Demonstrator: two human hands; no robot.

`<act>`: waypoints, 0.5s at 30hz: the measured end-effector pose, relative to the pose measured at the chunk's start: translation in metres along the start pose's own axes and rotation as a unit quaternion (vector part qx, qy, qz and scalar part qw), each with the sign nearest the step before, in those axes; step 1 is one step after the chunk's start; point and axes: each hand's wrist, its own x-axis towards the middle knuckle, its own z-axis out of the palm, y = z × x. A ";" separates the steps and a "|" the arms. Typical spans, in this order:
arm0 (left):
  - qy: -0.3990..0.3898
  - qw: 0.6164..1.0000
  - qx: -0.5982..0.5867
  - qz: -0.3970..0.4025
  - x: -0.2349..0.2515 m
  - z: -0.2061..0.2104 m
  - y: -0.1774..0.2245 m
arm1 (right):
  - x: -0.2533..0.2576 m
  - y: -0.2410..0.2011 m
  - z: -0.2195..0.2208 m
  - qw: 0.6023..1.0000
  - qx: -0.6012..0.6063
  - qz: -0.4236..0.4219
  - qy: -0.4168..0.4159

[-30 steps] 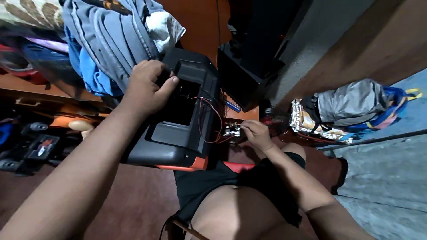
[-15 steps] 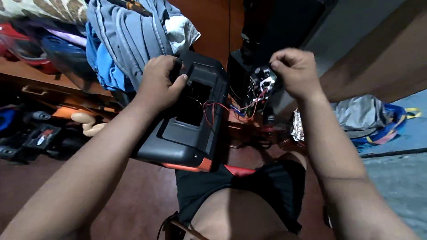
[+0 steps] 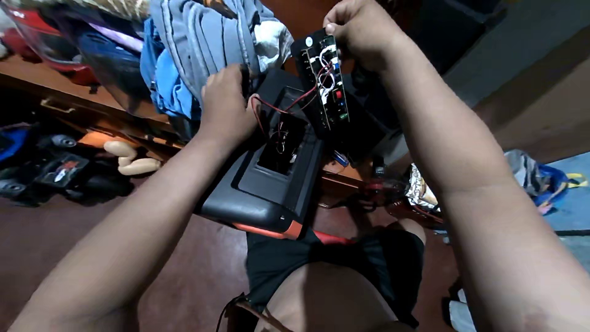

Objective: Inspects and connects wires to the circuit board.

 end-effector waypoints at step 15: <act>-0.001 0.988 0.041 -0.150 0.001 -0.010 0.016 | 0.075 0.014 0.051 0.988 -0.078 0.094 -0.096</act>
